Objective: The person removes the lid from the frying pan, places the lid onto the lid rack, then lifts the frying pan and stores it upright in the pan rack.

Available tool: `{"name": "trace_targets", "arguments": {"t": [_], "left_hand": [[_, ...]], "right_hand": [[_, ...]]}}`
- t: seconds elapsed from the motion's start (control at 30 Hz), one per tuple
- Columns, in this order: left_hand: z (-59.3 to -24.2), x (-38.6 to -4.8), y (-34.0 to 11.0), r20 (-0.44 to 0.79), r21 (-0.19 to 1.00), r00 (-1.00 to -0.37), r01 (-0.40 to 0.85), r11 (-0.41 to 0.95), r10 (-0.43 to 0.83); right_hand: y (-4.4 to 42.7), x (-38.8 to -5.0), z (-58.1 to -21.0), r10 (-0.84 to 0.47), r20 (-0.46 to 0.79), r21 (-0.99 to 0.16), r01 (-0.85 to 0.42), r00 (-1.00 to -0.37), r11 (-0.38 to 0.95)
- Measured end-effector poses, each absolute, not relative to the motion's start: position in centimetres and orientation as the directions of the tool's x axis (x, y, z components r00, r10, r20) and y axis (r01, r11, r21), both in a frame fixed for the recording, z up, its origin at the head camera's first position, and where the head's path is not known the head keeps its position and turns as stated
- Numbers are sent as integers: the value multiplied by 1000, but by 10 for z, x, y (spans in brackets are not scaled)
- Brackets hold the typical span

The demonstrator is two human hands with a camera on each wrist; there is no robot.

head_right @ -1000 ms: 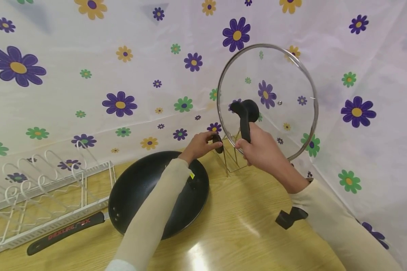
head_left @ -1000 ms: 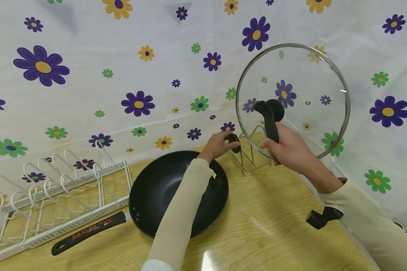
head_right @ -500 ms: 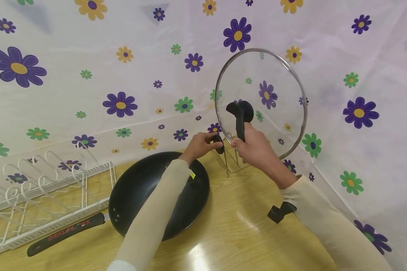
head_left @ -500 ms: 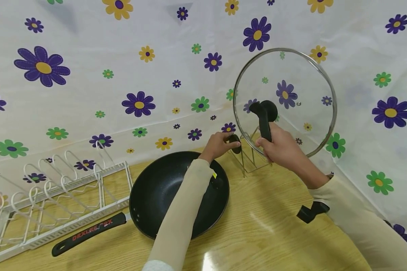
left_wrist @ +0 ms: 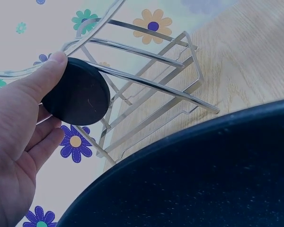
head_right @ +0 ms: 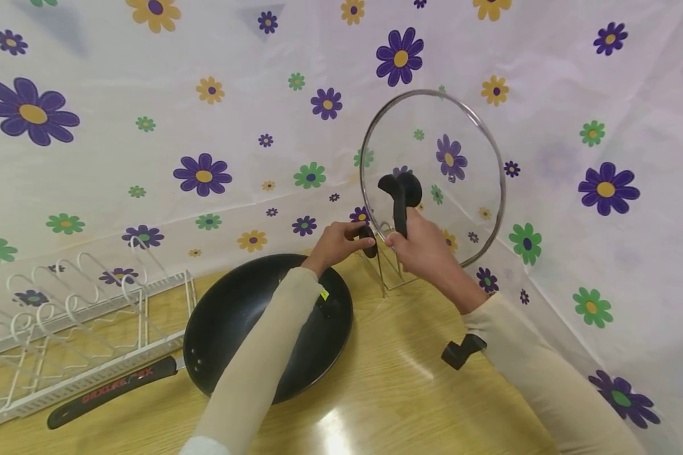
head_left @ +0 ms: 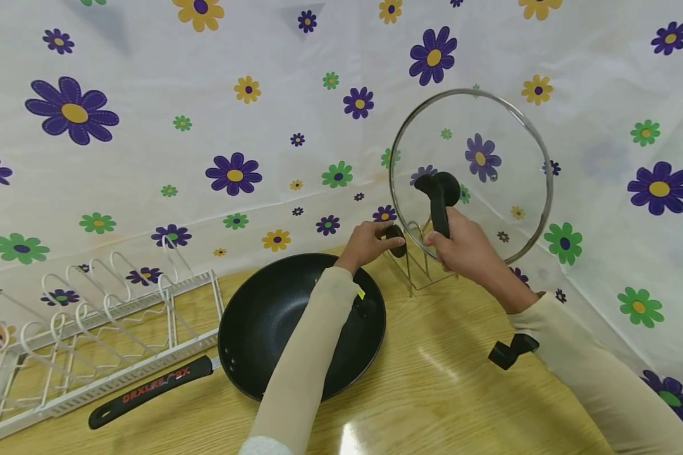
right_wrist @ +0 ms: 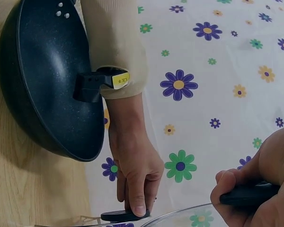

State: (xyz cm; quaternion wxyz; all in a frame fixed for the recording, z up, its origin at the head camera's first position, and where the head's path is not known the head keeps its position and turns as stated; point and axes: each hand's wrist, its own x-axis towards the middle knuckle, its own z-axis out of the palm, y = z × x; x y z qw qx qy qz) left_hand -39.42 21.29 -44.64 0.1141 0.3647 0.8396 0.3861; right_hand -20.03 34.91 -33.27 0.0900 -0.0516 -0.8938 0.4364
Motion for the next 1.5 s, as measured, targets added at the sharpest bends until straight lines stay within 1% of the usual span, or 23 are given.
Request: {"name": "trace_targets", "arguments": {"t": [0.1, 0.47, 0.97, 1.23, 1.5], "left_hand": [[-447, -394, 213, 90, 737, -710, 519, 433, 698], [-448, -394, 213, 94, 750, -720, 506, 427, 688], [-447, -392, 213, 112, 757, -720, 508, 411, 685], [-447, -391, 213, 106, 770, -724, 494, 405, 681], [-448, -392, 213, 86, 782, -731, 470, 409, 677]], "right_hand": [[349, -203, -336, 175, 116, -790, 16, -978, 613], [347, -210, -346, 192, 141, -738, 26, -971, 674], [346, -211, -353, 214, 187, -767, -6, -959, 641], [344, -216, -359, 226, 173, -770, 11, -959, 638], [341, -222, -367, 240, 179, -733, 33, -954, 679]]}}
